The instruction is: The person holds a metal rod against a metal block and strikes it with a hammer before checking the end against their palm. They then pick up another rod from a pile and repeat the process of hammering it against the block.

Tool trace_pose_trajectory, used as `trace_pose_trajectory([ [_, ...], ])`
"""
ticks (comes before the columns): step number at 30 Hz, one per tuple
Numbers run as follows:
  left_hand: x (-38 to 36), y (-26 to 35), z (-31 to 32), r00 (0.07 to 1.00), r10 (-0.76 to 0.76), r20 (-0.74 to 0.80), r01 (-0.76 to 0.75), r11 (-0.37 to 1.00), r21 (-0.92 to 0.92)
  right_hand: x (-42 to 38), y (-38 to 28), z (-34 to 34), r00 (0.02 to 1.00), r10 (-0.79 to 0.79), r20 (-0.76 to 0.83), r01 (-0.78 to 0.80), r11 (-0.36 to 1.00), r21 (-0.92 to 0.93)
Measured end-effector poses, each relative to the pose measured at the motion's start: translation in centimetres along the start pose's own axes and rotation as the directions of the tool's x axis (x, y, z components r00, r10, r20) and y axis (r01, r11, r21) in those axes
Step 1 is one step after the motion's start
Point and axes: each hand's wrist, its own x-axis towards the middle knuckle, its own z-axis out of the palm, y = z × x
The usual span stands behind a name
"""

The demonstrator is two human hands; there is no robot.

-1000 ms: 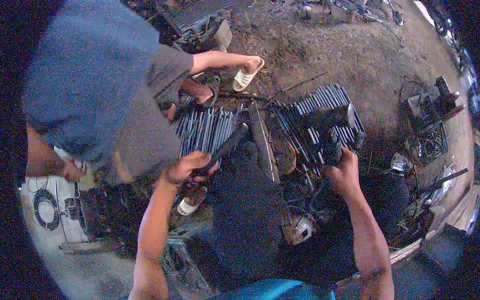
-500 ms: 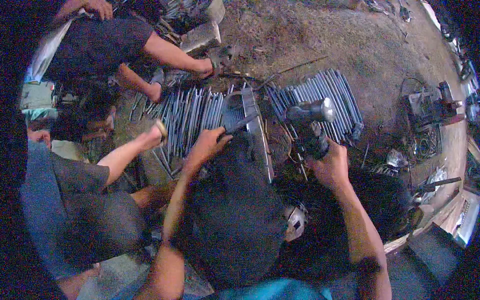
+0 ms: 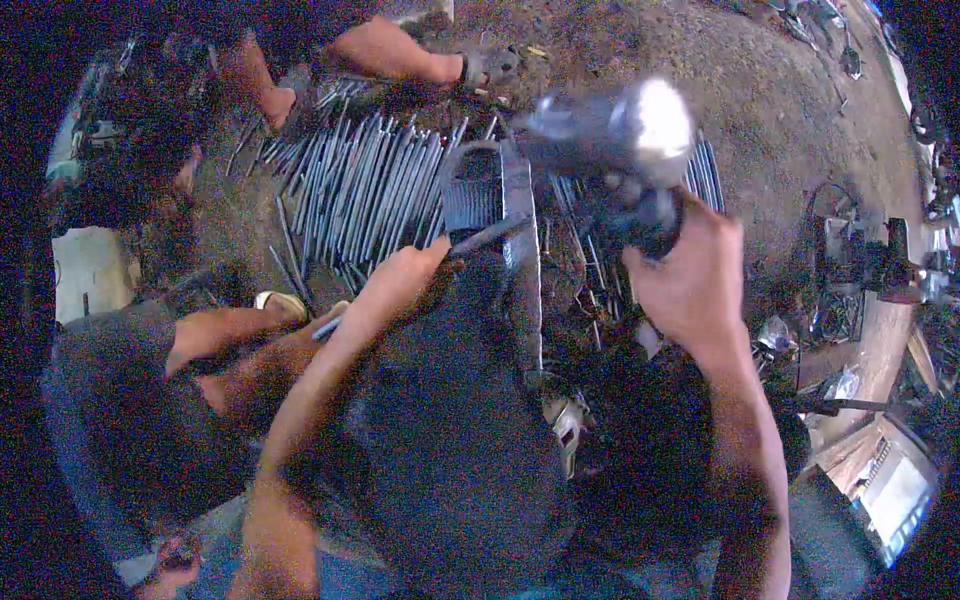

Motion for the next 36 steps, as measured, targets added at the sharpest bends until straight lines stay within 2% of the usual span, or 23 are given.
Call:
trace_pose_trajectory([
  [2, -0.1, 0.4, -0.5, 0.998, -0.043, 0.036, 0.043, 0.999, 0.008, 0.0, -1.3, -0.9, 0.98, 0.037, -0.195, -0.033, 0.999, 0.025],
  [3, -0.1, 0.4, -0.6, 1.0, -0.011, 0.025, 0.011, 1.0, 0.005, -0.3, -1.1, -0.2, 0.983, 0.038, -0.182, -0.035, 0.999, 0.02],
  [5, -0.2, 0.6, -1.2, 1.0, 0.023, 0.011, -0.023, 1.0, -0.005, -1.1, 0.4, 2.6, 0.962, -0.118, -0.246, 0.133, 0.99, 0.045],
  [7, 0.1, 0.3, -0.8, 0.999, -0.003, 0.037, 0.003, 1.0, 0.003, -2.3, 6.0, 9.2, 0.973, -0.108, -0.205, 0.146, 0.972, 0.182],
  [8, 0.1, 0.1, -0.7, 0.997, -0.025, 0.069, 0.023, 1.0, 0.02, -2.7, 5.6, 10.1, 0.995, 0.002, -0.1, 0.02, 0.976, 0.215],
  [9, -0.1, 0.0, -0.7, 0.997, -0.025, 0.067, 0.024, 1.0, 0.02, -1.5, 5.0, 9.1, 0.891, 0.306, 0.334, -0.209, 0.932, -0.297],
  [12, 0.3, -0.1, -1.2, 0.999, -0.01, 0.052, 0.006, 0.997, 0.079, -0.5, 5.2, 7.9, 0.967, 0.172, 0.19, -0.097, 0.933, -0.347],
  [14, 0.2, 0.1, -1.0, 0.996, 0.0, 0.089, -0.01, 0.993, 0.114, 1.3, 4.1, 5.6, 0.959, 0.224, 0.175, -0.138, 0.904, -0.405],
  [16, 0.5, 0.1, -1.7, 0.999, 0.038, 0.037, -0.042, 0.993, 0.112, 2.5, 3.9, 3.7, 0.991, 0.102, 0.084, -0.066, 0.933, -0.353],
  [17, 0.2, 0.3, -1.9, 0.998, 0.057, 0.023, -0.06, 0.99, 0.13, 2.8, 3.0, 2.4, 1.0, -0.02, -0.013, 0.017, 0.974, -0.226],
  [18, -0.1, 0.4, -1.7, 0.997, 0.076, 0.014, -0.078, 0.986, 0.146, 2.9, 2.5, 1.6, 0.985, -0.122, -0.121, 0.11, 0.989, -0.102],
  [20, 0.0, 0.0, -1.3, 0.992, 0.118, -0.05, -0.111, 0.985, 0.131, 2.4, 4.6, 1.5, 0.899, -0.238, -0.368, 0.202, 0.97, -0.133],
  [22, 0.4, -0.2, -1.1, 0.999, 0.048, -0.024, -0.039, 0.958, 0.283, 2.3, -0.3, 0.5, 0.948, 0.242, -0.206, -0.165, 0.928, 0.333],
  [23, 0.3, 0.0, -1.4, 0.999, 0.043, -0.008, -0.039, 0.967, 0.251, 1.7, 1.0, 1.0, 0.973, 0.187, -0.137, -0.143, 0.949, 0.283],
  [24, 0.3, 0.1, -1.4, 0.999, 0.041, -0.004, -0.039, 0.97, 0.241, 0.4, 3.7, 3.6, 0.972, -0.105, -0.21, 0.07, 0.983, -0.168],
  [25, 0.5, 0.1, -1.4, 0.999, 0.035, -0.006, -0.033, 0.983, 0.183, -1.1, 6.8, 7.1, 0.905, -0.4, -0.145, 0.247, 0.772, -0.586],
  [26, 0.5, 0.2, -1.3, 1.0, 0.031, -0.004, -0.03, 0.992, 0.122, -2.3, 8.4, 9.4, 0.941, -0.155, -0.3, 0.187, 0.979, 0.079],
  [27, 0.5, 0.2, -1.3, 1.0, 0.031, -0.004, -0.03, 0.993, 0.115, -2.1, 7.3, 9.7, 0.97, -0.212, -0.12, 0.208, 0.977, -0.045],
  [28, 0.4, 0.3, -1.4, 1.0, 0.027, 0.008, -0.028, 0.991, 0.128, -2.2, 6.4, 10.3, 0.934, 0.28, 0.223, -0.216, 0.937, -0.273],
  [30, 0.7, 0.0, -1.8, 0.999, 0.031, 0.025, -0.034, 0.989, 0.144, -1.7, 6.7, 10.0, 0.964, 0.235, 0.121, -0.216, 0.965, -0.149],
  [32, 0.4, 0.0, -1.8, 0.998, 0.035, 0.043, -0.042, 0.986, 0.163, -0.2, 5.4, 7.7, 0.955, 0.28, 0.102, -0.235, 0.918, -0.318],
  [34, 0.8, 0.1, -1.9, 0.998, 0.031, 0.053, -0.041, 0.98, 0.195, 0.5, 6.3, 6.2, 0.99, 0.137, 0.021, -0.134, 0.984, -0.116],
  [36, 0.7, 0.8, -2.3, 0.997, -0.03, 0.077, 0.022, 0.995, 0.097, 1.1, 3.5, 3.6, 0.987, 0.153, -0.046, -0.152, 0.988, 0.01],
])
